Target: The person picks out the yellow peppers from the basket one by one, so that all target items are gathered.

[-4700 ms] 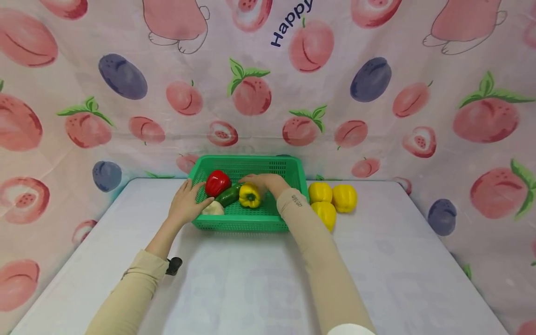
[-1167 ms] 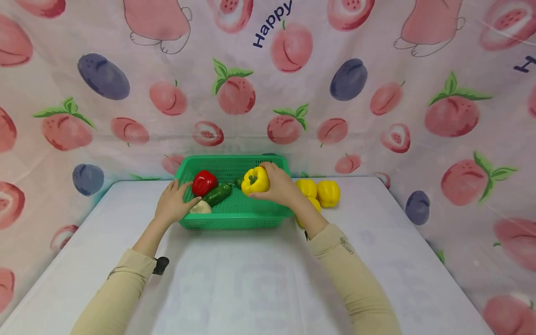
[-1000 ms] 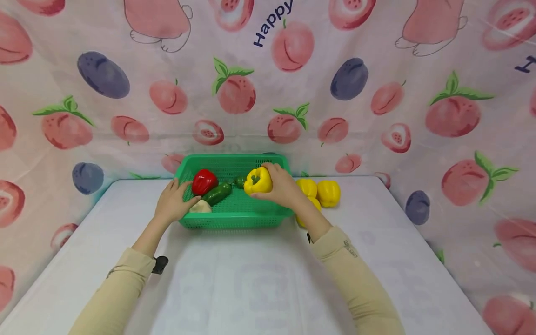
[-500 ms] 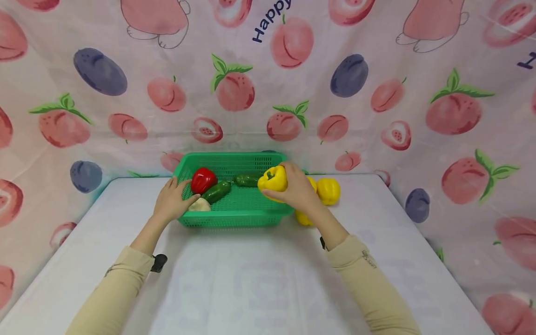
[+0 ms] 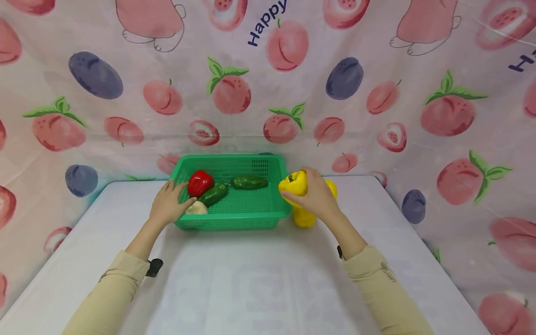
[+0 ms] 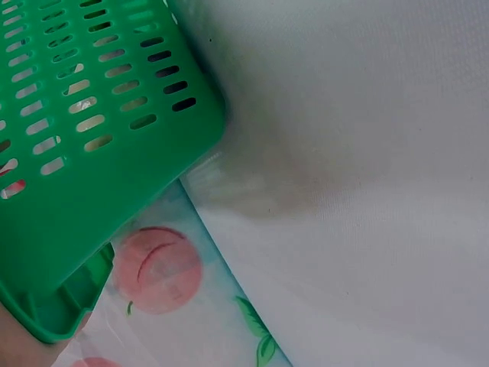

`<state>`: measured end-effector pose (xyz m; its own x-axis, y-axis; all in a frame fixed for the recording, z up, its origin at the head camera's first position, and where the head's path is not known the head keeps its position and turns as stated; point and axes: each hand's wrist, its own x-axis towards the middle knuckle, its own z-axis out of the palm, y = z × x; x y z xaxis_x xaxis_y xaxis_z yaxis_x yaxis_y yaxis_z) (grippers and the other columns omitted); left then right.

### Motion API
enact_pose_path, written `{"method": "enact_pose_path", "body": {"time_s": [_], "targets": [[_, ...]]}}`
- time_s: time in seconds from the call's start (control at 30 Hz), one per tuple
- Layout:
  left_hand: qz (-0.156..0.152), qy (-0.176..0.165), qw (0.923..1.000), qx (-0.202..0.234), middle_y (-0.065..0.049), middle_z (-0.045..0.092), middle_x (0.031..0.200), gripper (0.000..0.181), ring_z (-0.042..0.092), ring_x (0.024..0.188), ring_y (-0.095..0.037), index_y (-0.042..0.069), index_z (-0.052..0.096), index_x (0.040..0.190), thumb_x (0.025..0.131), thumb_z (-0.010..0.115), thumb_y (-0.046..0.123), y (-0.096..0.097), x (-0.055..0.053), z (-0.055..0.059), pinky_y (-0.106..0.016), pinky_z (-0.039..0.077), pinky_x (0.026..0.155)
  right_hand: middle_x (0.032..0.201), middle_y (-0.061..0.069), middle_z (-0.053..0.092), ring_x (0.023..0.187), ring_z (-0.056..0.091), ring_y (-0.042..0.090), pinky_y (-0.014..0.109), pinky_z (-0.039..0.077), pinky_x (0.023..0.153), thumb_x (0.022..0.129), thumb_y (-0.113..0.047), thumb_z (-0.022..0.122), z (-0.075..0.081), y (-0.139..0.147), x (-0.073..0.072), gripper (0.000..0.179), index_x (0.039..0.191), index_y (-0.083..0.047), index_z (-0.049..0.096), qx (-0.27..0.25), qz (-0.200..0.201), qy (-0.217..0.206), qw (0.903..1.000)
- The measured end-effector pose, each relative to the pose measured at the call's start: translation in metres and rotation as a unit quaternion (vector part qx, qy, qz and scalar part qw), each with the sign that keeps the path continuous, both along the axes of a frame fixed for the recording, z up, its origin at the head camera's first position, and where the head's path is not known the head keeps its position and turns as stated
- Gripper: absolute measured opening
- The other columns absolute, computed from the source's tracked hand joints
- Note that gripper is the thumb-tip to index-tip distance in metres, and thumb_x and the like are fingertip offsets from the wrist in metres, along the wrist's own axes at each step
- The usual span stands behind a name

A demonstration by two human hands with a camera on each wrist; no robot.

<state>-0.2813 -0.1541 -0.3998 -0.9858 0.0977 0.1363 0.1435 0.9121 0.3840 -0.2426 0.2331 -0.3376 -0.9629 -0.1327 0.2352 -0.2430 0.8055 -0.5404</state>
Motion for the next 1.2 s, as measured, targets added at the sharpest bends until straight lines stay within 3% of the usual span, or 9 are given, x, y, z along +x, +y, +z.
{"method": "enact_pose_path", "body": {"time_s": [0.33, 0.67, 0.93, 1.2], "targets": [[-0.005, 0.001, 1.0, -0.001, -0.037, 0.015, 0.15, 0.063, 0.012, 0.14, -0.05, 0.003, 0.036, 0.143, 0.094, 0.05, 0.042, 0.001, 0.002, 0.0, -0.062, 0.018, 0.113, 0.128, 0.023, 0.044, 0.101, 0.051, 0.037, 0.051, 0.05, 0.087, 0.086, -0.054, 0.06, -0.012, 0.027, 0.004, 0.079, 0.137, 0.001, 0.033, 0.034, -0.027, 0.002, 0.9991], [0.002, -0.004, 1.0, 0.004, -0.037, 0.013, 0.15, 0.063, 0.011, 0.14, -0.05, 0.004, 0.036, 0.143, 0.095, 0.05, 0.042, -0.001, 0.005, 0.002, -0.062, 0.016, 0.113, 0.126, 0.032, 0.039, 0.097, 0.046, 0.038, 0.048, 0.049, 0.084, 0.092, -0.051, 0.053, -0.03, 0.044, -0.002, 0.082, 0.139, 0.009, 0.025, 0.019, -0.037, -0.024, 0.9988], [0.001, -0.006, 1.0, 0.002, -0.036, 0.013, 0.15, 0.064, 0.011, 0.14, -0.05, 0.004, 0.036, 0.143, 0.094, 0.049, 0.043, 0.001, 0.003, 0.001, -0.062, 0.018, 0.113, 0.116, 0.03, 0.042, 0.09, 0.048, 0.037, 0.043, 0.049, 0.074, 0.091, -0.053, 0.052, -0.035, 0.059, -0.001, 0.079, 0.135, 0.009, 0.03, 0.038, -0.065, -0.041, 0.9963], [0.001, -0.003, 1.0, 0.003, -0.037, 0.013, 0.15, 0.064, 0.011, 0.14, -0.051, 0.003, 0.036, 0.143, 0.095, 0.049, 0.042, 0.0, 0.003, 0.003, -0.062, 0.017, 0.113, 0.123, 0.036, 0.043, 0.093, 0.052, 0.044, 0.054, 0.049, 0.079, 0.089, -0.059, 0.05, -0.039, 0.068, -0.002, 0.086, 0.136, 0.009, 0.031, 0.063, -0.093, -0.072, 0.9911]]}}
